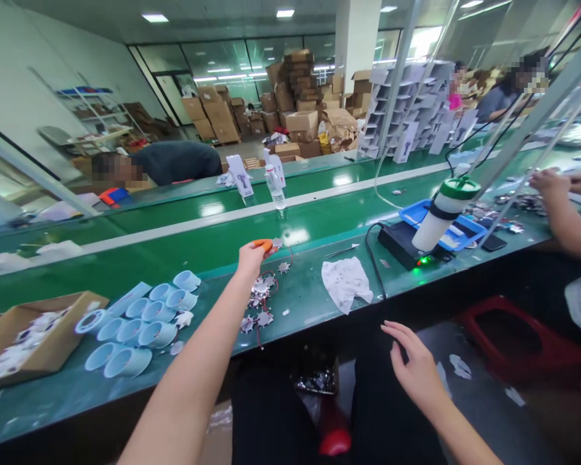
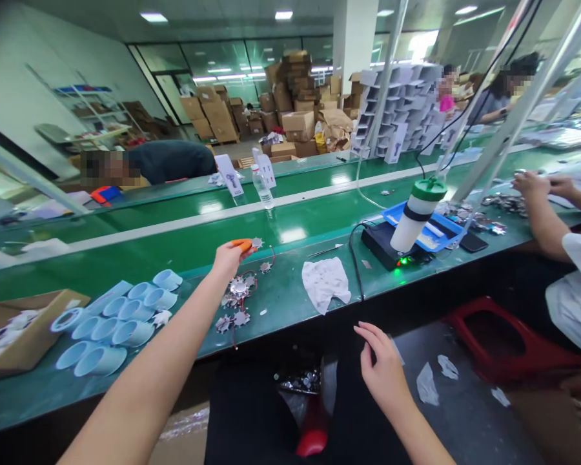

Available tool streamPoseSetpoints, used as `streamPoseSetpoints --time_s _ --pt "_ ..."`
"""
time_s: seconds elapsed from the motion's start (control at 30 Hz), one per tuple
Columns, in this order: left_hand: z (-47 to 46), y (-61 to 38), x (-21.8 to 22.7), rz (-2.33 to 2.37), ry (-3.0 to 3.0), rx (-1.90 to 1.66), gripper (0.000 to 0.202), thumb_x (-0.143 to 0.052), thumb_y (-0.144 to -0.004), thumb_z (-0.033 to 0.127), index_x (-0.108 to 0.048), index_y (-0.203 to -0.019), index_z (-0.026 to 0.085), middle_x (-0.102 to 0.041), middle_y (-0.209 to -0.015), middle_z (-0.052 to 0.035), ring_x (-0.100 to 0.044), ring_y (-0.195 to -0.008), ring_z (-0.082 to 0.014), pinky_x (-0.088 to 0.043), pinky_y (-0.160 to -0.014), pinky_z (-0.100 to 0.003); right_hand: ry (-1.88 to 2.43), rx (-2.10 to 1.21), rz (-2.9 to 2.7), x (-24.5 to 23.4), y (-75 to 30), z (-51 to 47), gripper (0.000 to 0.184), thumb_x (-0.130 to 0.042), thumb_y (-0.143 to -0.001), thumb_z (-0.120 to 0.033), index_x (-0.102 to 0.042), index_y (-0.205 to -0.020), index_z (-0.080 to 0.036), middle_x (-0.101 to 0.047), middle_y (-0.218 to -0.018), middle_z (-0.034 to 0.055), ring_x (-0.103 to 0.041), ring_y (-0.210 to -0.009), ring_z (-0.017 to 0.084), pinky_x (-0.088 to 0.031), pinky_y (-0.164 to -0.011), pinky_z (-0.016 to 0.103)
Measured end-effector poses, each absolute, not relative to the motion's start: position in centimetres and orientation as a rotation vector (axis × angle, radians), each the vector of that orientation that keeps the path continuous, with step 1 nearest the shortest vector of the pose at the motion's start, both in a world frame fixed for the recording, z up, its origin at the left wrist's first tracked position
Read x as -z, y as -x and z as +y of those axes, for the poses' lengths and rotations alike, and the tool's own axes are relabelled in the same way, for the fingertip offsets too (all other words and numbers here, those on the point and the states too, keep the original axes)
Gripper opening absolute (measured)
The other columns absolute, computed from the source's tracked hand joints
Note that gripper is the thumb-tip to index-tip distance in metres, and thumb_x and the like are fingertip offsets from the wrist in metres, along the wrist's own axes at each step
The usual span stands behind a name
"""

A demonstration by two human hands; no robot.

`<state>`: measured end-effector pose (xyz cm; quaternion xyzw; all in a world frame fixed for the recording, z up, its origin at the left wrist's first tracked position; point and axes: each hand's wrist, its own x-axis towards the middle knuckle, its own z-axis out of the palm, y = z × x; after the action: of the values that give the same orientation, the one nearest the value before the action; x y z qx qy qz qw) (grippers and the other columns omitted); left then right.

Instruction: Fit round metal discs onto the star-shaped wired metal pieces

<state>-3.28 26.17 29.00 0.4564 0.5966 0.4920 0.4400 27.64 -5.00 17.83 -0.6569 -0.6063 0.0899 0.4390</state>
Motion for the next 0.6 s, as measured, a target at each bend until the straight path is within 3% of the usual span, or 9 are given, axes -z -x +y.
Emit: streamPoseSetpoints --time_s 0.1,0.2,0.37,0.47,0.6 --pt "29.9 4.7 -29.1 1.644 -1.248 -1.104 0.032 -0.066 -0.096 0.035 -0.064 -0.119 0.014 -0.068 -0.116 -0.0098 -0.069 -0.098 -0.0212 -0.060 -0.084 -0.041 1.640 -0.277 -1.528 -17.3 -28.3 -6.7 0.031 -0.049 -0.094 -0.024 -0.072 -0.114 -0.025 -0.072 -0.122 0.0090 -0.070 -0.112 0.027 -0.057 -0.099 0.048" --pt "30.8 7.3 -29.1 1.817 -1.378 -1.008 0.036 -0.064 -0.096 0.037 -0.061 -0.126 0.017 -0.064 -0.126 -0.0102 -0.066 -0.107 -0.0242 -0.058 -0.089 -0.045 1.667 -0.294 -1.511 -16.9 -29.3 -8.1 0.030 -0.050 -0.094 -0.027 -0.073 -0.113 -0.026 -0.073 -0.120 0.0085 -0.071 -0.111 0.027 -0.059 -0.097 0.047" --pt "26.6 11.8 -29.6 1.959 -1.667 -0.942 0.025 -0.070 -0.087 0.027 -0.073 -0.107 0.011 -0.074 -0.108 -0.0105 -0.067 -0.102 -0.0238 -0.049 -0.099 -0.040 1.693 -0.299 -1.483 -15.9 -30.9 -9.1 0.029 -0.052 -0.092 -0.032 -0.074 -0.109 -0.027 -0.076 -0.115 0.0073 -0.073 -0.106 0.028 -0.060 -0.094 0.047" --pt "20.4 14.0 -28.7 1.914 -1.829 -0.880 0.026 -0.067 -0.084 0.028 -0.076 -0.105 0.015 -0.075 -0.105 -0.0089 -0.068 -0.092 -0.0217 -0.051 -0.091 -0.034 1.683 -0.317 -1.486 -15.1 -31.0 -9.0 0.028 -0.053 -0.091 -0.032 -0.075 -0.107 -0.028 -0.077 -0.112 0.0062 -0.074 -0.103 0.028 -0.061 -0.093 0.046" --pt "11.4 16.0 -25.4 1.830 -2.086 -0.779 0.033 -0.064 -0.086 0.041 -0.075 -0.108 0.019 -0.070 -0.096 -0.0064 -0.065 -0.078 -0.0205 -0.055 -0.080 -0.035 1.666 -0.371 -1.504 -14.6 -29.9 -7.9 0.027 -0.053 -0.091 -0.032 -0.076 -0.105 -0.027 -0.077 -0.111 0.0063 -0.075 -0.102 0.028 -0.062 -0.092 0.046"
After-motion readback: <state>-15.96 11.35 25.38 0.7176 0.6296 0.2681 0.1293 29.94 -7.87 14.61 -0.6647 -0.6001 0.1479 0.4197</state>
